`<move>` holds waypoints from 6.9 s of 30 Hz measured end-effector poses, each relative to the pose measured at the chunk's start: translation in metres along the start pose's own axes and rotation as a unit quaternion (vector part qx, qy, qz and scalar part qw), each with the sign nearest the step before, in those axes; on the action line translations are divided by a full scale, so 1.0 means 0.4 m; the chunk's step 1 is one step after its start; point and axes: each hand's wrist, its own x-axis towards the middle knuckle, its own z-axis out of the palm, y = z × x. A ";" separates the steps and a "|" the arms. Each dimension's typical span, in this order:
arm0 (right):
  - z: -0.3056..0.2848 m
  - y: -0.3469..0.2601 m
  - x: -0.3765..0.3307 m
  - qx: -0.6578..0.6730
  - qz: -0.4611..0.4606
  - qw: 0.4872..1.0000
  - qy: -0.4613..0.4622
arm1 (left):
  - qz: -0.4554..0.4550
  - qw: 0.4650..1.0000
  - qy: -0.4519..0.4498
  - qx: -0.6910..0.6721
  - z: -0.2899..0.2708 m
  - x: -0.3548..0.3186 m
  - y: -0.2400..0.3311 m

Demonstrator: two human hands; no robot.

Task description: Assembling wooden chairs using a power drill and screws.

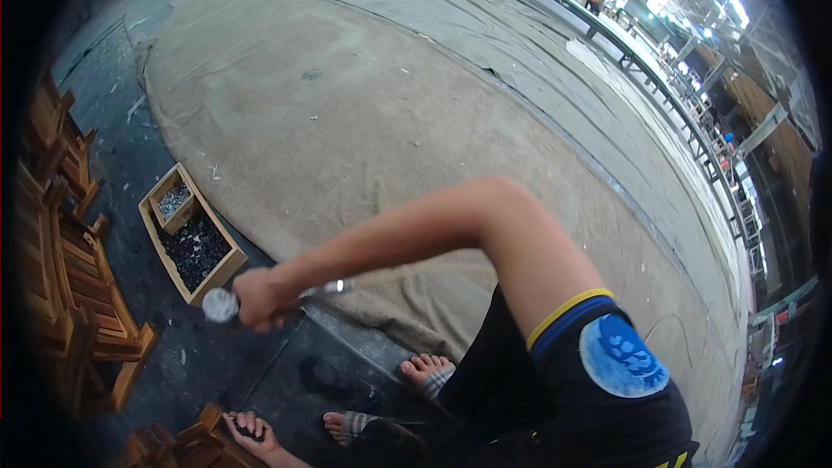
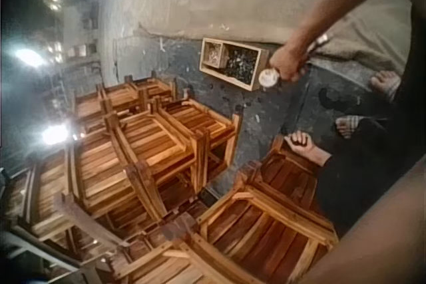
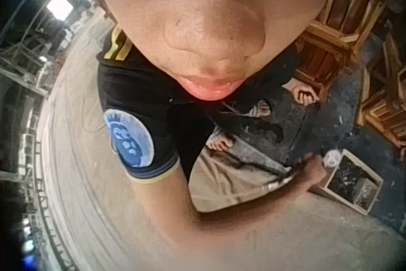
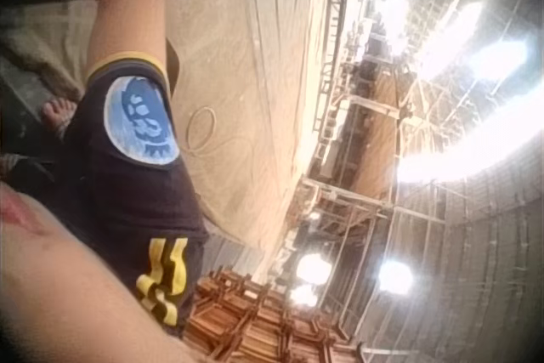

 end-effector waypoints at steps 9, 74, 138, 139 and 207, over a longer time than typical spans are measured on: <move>0.307 0.033 0.155 0.242 -0.070 0.966 -0.057 | 0.050 0.991 0.035 -0.121 0.032 0.016 -0.039; 0.428 0.144 0.180 0.467 -0.049 0.878 -0.095 | -0.047 0.998 0.043 -0.017 0.024 0.014 0.051; 0.428 0.237 0.219 0.612 -0.104 0.728 -0.290 | 0.007 0.989 -0.030 -0.142 -0.007 -0.049 0.047; 0.427 0.235 0.217 0.608 -0.101 0.734 -0.286 | 0.007 0.990 -0.029 -0.141 -0.007 -0.051 0.052; 0.479 0.242 0.259 0.518 -0.049 0.837 -0.168 | -0.063 0.984 0.138 0.090 -0.008 0.007 0.041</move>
